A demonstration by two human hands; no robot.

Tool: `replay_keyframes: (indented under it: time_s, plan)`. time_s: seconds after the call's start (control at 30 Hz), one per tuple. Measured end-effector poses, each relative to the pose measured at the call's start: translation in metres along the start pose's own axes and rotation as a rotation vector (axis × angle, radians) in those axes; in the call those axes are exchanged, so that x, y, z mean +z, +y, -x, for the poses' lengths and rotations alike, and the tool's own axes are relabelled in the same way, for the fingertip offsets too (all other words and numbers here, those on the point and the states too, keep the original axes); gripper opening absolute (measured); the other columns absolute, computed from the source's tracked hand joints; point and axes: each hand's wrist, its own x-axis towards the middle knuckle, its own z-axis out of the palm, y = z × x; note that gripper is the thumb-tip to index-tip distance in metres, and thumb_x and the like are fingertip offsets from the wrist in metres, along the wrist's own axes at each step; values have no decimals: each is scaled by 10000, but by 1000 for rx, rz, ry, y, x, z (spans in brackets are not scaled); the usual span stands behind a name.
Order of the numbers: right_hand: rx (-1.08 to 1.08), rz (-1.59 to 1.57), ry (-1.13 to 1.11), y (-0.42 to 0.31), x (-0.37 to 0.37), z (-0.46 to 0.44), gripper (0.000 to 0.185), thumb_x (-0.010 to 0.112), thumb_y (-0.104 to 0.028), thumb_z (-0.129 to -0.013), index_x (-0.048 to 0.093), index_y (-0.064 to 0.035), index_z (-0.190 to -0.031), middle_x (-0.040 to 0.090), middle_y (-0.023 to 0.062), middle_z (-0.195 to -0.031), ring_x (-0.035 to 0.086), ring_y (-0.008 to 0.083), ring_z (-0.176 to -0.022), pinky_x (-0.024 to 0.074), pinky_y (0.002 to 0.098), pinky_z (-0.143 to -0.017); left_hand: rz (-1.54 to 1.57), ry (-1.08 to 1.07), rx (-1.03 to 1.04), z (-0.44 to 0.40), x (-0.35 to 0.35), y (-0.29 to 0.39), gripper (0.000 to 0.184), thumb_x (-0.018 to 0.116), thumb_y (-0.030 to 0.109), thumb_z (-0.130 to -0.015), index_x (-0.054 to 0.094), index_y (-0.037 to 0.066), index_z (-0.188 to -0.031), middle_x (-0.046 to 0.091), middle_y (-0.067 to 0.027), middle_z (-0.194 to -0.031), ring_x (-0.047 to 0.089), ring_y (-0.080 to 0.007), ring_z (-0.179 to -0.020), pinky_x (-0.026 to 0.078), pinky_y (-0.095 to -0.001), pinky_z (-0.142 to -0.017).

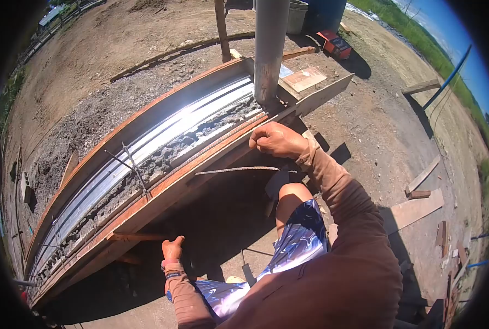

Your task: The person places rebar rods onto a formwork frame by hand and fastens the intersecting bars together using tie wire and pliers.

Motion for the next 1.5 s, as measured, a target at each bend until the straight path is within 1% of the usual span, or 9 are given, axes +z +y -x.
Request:
replay_keyframes:
  time_s: [0.17,0.23,0.4,0.77,0.87,1.03,1.17,1.3,1.5]
  plan:
    - [124,364,-238,14,-24,-33,337,523,-310,-868,546,18,-941,547,62,-633,543,132,-526,425,263,-431,-151,-106,-99,-18,20,-10,474,689,317,-588,537,-132,-607,555,-257,-597,577,-314,-594,432,-420,-594]
    - [169,608,-452,34,22,-13,523,530,-472,-835,546,13,-1030,609,174,-930,602,257,-850,476,346,-717,-175,-138,-116,-15,21,-8,474,677,332,-598,572,-126,-659,574,-278,-648,601,-335,-643,439,-419,-615]
    - [322,147,-587,138,127,2,412,611,-369,-797,580,2,-974,627,159,-922,593,289,-906,456,373,-774,-238,-163,-99,-12,27,0,467,684,336,-611,565,-116,-616,556,-254,-588,597,-331,-604,431,-414,-587]
    - [263,1065,-332,355,165,-73,313,379,-219,-893,598,-103,-1085,592,166,-1074,562,273,-1024,453,362,-850,-249,-200,19,2,35,25,472,662,347,-626,556,-112,-600,554,-257,-583,599,-342,-604,440,-407,-583]
    - [45,827,466,359,186,-40,348,490,-220,-809,571,-88,-1120,550,136,-1165,528,300,-1076,425,395,-901,-238,-206,22,9,34,19,461,656,348,-631,577,-104,-676,590,-261,-674,607,-355,-664,454,-400,-613]
    - [654,1210,-642,325,179,-51,410,301,-256,-915,438,-138,-1283,381,84,-1356,393,285,-1221,348,471,-942,-194,-195,112,19,23,21,437,652,334,-638,586,-75,-779,607,-256,-768,606,-378,-750,469,-400,-670]
    - [205,1268,-170,347,188,-42,314,426,-206,-857,586,-93,-1102,553,117,-1162,538,263,-1061,435,382,-867,-161,-219,153,18,30,18,427,651,333,-631,580,-69,-760,601,-259,-758,603,-382,-758,468,-400,-663]
    - [643,1372,-723,563,249,-69,342,605,-228,-788,589,-218,-1129,570,-70,-1145,521,117,-1081,369,305,-939,-197,-223,136,11,29,16,453,666,343,-611,578,-92,-696,587,-279,-714,602,-388,-696,463,-409,-624]
    - [-130,803,-518,94,156,-16,342,463,-94,-787,505,-22,-1119,587,198,-1010,534,345,-990,427,428,-840,-280,-250,10,-11,24,15,480,643,387,-639,591,-89,-646,564,-276,-633,600,-380,-656,450,-427,-600]
